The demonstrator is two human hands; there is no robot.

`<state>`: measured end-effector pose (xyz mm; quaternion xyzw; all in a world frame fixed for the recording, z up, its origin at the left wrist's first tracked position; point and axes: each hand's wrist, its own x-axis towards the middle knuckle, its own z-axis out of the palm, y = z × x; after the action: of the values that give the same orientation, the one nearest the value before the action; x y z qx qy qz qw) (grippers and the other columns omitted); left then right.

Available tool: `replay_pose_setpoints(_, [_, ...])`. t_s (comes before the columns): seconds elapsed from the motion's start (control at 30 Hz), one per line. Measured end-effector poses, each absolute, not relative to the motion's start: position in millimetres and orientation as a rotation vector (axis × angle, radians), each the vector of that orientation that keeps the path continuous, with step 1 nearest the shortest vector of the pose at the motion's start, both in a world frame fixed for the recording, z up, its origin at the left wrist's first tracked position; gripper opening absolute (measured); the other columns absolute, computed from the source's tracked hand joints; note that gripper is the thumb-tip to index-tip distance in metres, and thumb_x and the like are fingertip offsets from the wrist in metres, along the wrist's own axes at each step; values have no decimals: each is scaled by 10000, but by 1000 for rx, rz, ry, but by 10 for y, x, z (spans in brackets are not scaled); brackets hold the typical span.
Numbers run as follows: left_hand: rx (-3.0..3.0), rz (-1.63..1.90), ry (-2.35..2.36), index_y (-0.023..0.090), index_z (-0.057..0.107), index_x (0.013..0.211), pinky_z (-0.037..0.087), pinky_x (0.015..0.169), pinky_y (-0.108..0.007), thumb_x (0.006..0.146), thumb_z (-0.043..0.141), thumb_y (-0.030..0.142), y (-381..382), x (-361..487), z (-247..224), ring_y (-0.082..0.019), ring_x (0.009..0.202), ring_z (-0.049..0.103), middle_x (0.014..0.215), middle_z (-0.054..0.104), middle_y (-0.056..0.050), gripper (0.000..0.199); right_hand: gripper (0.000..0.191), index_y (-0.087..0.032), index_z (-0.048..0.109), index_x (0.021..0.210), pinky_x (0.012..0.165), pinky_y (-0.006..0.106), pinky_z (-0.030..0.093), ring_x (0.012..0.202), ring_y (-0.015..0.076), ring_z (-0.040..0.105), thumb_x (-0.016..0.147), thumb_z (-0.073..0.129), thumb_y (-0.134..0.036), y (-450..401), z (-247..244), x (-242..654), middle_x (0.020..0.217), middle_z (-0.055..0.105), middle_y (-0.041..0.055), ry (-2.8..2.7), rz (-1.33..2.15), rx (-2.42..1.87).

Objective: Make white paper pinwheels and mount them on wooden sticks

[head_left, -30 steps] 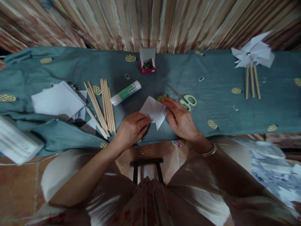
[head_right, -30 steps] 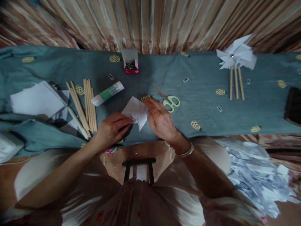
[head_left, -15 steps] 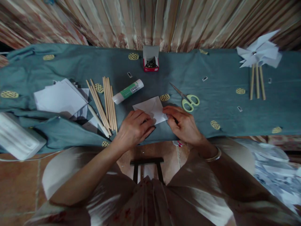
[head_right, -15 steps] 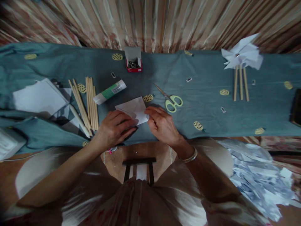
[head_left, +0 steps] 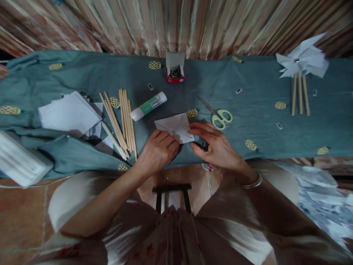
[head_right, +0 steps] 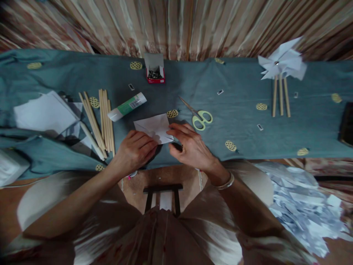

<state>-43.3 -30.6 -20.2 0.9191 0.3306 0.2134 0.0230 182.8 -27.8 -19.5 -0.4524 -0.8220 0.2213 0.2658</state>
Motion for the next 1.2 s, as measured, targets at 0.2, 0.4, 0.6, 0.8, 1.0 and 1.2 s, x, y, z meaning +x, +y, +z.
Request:
replay_pose_setpoints(0.2, [2894,651,973,141,670,878,424,701,-328,975,518,161,-366,-479,-186,-178,763,604,798,708,-53,181,298,-235,668,1162,1017,503,519,1163,265,634,869,644,-189,-312,-198,1865,1265,690,91,-2286,692,-1129])
replay_pose_setpoints(0.4, [2875,690,882,119,665,970,460,721,-323,972,540,157,-464,-542,-177,-180,821,647,876,740,-73,130,237,-236,703,1086,1016,461,517,1151,232,635,890,598,-154,-348,-177,1896,1243,693,72,-2325,770,-1042])
replay_pose_setpoints(0.6, [2862,708,884,126,667,982,484,749,-323,972,544,150,-516,-546,-172,-189,857,660,946,758,-69,125,149,-247,752,948,990,447,528,1121,219,636,908,617,-196,-370,-158,1889,1211,705,52,-2326,836,-997])
replay_pose_setpoints(0.8, [2827,655,886,134,664,1029,501,783,-340,974,542,141,-555,-538,-196,-203,935,668,1046,755,-90,134,174,-236,768,932,953,425,539,1081,217,631,942,594,-238,-392,-191,1870,1200,708,65,-2316,844,-1044])
replay_pose_setpoints(1.0, [2759,736,895,95,602,1159,540,784,-339,956,566,121,-608,-524,-244,-211,932,672,1038,746,-109,208,150,-224,749,911,948,420,524,1037,212,648,938,602,-226,-409,-247,1830,1150,718,70,-2273,779,-1068])
replay_pose_setpoints(1.2, [2722,696,829,120,598,1198,577,825,-358,981,517,128,-620,-515,-245,-212,986,660,1038,734,-101,232,105,-238,720,861,959,440,504,1026,214,670,914,630,-232,-417,-300,1777,1111,735,52,-2196,754,-1133])
